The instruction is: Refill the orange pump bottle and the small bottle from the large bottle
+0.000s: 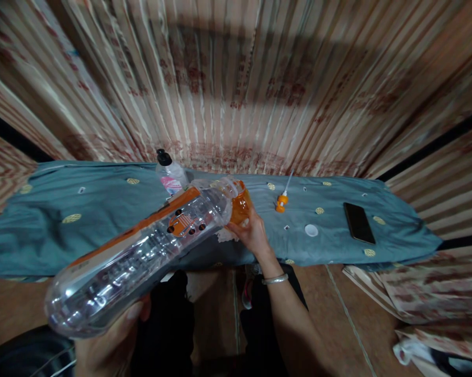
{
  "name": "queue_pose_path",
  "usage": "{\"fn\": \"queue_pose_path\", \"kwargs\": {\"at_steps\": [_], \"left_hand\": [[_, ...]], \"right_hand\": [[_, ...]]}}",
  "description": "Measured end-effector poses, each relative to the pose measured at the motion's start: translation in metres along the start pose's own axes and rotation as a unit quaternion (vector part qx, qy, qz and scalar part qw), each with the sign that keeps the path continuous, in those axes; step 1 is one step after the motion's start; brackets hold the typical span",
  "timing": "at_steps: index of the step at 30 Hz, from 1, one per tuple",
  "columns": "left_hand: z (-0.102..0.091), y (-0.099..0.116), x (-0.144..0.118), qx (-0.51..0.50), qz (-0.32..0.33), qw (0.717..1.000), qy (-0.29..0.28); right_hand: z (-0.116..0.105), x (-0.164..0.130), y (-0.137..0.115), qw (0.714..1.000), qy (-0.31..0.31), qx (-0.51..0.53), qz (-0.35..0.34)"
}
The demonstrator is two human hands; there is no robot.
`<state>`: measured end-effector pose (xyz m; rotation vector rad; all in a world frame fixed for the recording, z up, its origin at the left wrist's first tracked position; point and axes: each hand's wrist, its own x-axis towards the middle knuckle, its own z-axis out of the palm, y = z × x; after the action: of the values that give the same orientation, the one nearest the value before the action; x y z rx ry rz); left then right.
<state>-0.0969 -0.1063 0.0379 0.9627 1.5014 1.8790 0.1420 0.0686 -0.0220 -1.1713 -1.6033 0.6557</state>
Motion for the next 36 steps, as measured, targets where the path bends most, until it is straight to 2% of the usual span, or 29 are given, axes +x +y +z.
{"fn": "queue_pose_path", "kwargs": {"at_steps": [2, 8, 11, 15, 21, 26, 36], "left_hand": [[0.003, 0.004, 0.001, -0.043, -0.007, 0.999, -0.024], [0.021, 0.019, -0.006, -0.097, -0.072, 0.991, 0.05], [0.028, 0.021, -0.007, -0.108, -0.081, 0.99, 0.04], [0.029, 0.022, -0.004, -0.123, -0.074, 0.989, 0.019], [0.031, 0.025, -0.005, -0.162, -0.116, 0.979, 0.049], [0.032, 0.024, -0.004, -0.134, -0.09, 0.987, 0.013], [0.032, 0.025, -0.005, -0.146, -0.107, 0.983, 0.039]], "right_hand": [[0.0, 0.0, 0.002, 1.0, 0.002, 0.001, 0.005], [0.0, 0.0, 0.002, 1.0, 0.006, 0.004, -0.004], [0.0, 0.0, 0.001, 1.0, 0.002, -0.007, 0.0], [-0.001, 0.001, 0.002, 1.0, 0.001, -0.009, 0.002], [-0.001, -0.001, 0.003, 1.0, -0.001, -0.006, 0.005], [-0.001, 0.0, 0.001, 1.0, 0.003, -0.005, 0.01], [0.0, -0.001, -0.008, 1.0, 0.002, -0.021, 0.01]]}}
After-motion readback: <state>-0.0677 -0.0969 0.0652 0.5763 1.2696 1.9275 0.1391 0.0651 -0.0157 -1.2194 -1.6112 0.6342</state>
